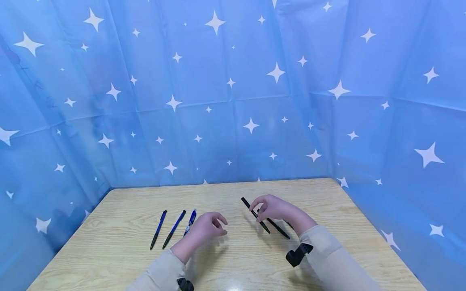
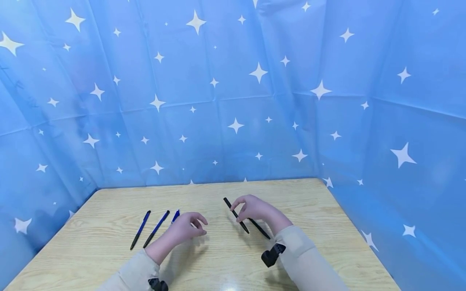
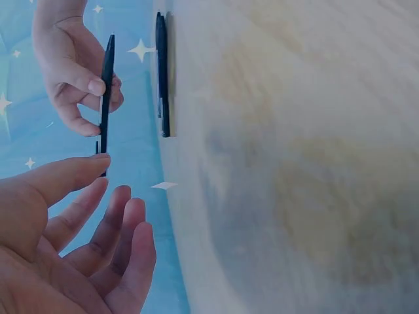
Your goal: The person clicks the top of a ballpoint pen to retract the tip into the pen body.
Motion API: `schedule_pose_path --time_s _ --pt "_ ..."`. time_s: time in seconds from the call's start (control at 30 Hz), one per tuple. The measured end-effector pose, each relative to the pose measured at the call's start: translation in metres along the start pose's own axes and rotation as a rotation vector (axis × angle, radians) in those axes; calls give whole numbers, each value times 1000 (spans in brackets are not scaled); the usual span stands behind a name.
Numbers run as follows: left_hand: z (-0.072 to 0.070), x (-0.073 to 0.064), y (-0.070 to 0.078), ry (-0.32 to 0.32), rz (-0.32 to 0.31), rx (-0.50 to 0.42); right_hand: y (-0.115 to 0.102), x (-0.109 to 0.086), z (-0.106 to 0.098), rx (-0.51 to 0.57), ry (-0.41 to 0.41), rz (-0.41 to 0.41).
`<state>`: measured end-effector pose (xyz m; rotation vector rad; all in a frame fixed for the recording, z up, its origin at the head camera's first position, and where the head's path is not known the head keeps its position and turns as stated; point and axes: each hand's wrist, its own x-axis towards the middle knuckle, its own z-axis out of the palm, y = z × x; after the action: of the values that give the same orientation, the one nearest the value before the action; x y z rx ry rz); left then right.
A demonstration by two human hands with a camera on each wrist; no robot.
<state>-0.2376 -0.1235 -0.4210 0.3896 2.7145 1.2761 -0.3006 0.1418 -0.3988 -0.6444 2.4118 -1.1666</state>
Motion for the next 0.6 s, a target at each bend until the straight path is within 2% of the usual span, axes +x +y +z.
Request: schedule_pose_path --time_s 0.1,0.27,0.4,0.6 --pt "-5 1 3 15 13 16 -7 0 -4 8 13 -30" --pt "-13 6 11 57 32 -4 -18 -1 -7 93 24 -42" --pt "-18 10 18 97 40 -27 -25 -3 -3 172 39 -35" --pt "-24 12 31 153 55 -68 -34 -4 4 227 93 -72"
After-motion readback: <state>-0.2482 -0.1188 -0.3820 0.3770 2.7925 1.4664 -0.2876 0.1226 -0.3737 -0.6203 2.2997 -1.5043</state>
